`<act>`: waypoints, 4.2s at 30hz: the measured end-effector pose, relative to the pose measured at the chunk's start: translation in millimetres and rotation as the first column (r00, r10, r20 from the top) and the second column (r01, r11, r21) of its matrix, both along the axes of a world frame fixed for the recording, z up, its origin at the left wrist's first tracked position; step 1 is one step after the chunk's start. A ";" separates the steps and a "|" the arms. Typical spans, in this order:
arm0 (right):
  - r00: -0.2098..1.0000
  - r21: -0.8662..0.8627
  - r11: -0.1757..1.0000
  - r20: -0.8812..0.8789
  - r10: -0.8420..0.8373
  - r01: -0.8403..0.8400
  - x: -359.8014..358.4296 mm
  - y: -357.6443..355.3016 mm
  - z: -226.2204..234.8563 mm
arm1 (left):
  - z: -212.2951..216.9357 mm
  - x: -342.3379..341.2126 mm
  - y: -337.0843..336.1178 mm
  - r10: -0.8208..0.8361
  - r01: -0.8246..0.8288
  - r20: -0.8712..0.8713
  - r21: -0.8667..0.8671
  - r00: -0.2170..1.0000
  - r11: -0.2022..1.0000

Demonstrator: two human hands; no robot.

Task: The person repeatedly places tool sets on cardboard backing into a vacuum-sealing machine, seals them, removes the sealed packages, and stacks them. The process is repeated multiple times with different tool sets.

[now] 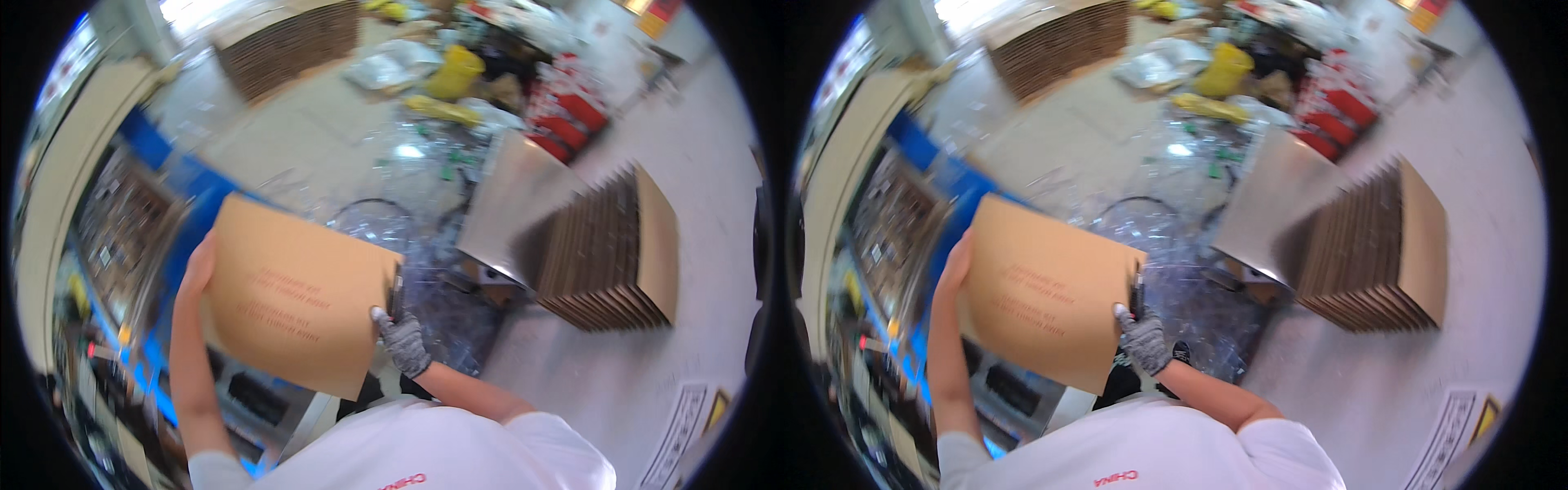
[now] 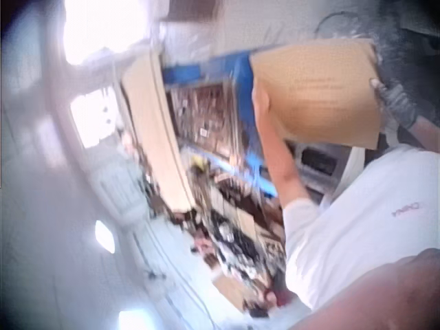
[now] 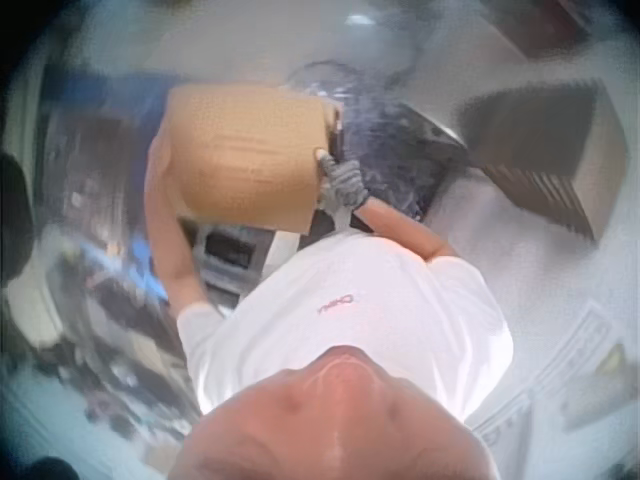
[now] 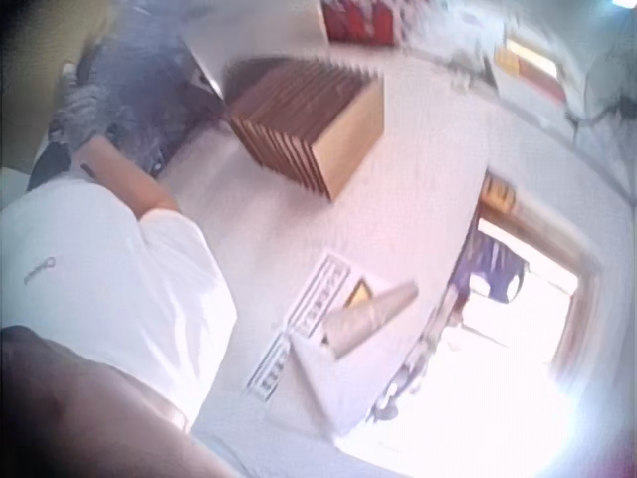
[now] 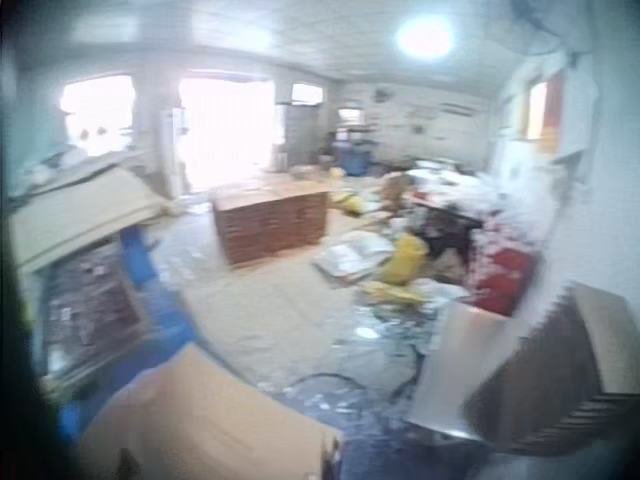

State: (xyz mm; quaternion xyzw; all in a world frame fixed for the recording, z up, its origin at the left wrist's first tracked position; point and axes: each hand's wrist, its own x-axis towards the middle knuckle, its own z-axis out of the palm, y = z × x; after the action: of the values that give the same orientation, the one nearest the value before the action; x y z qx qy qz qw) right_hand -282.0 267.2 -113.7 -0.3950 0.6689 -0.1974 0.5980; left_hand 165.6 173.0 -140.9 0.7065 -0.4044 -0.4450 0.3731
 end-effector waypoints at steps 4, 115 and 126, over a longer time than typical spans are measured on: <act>0.993 -0.725 0.684 0.000 -0.118 0.081 -115.4 -46.5 47.0 | 20.4 -121.1 21.7 0.011 -0.011 -0.144 0.003 0.989 1.000; 0.808 -0.125 0.900 0.503 -0.306 0.418 636.2 58.3 -94.9 | -33.4 538.5 198.7 0.108 -0.474 -0.990 0.053 0.089 0.879; 0.762 -0.072 0.865 0.515 -0.393 0.496 599.9 103.9 -80.0 | -16.2 625.0 96.8 0.285 -0.750 -0.935 0.034 0.209 0.661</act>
State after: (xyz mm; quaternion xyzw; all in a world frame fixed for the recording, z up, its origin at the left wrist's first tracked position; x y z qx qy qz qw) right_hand 317.9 371.1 -193.7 -0.2212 0.5487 -0.4938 0.6373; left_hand 790.7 269.8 -157.0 0.3510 0.0409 -0.4830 0.8011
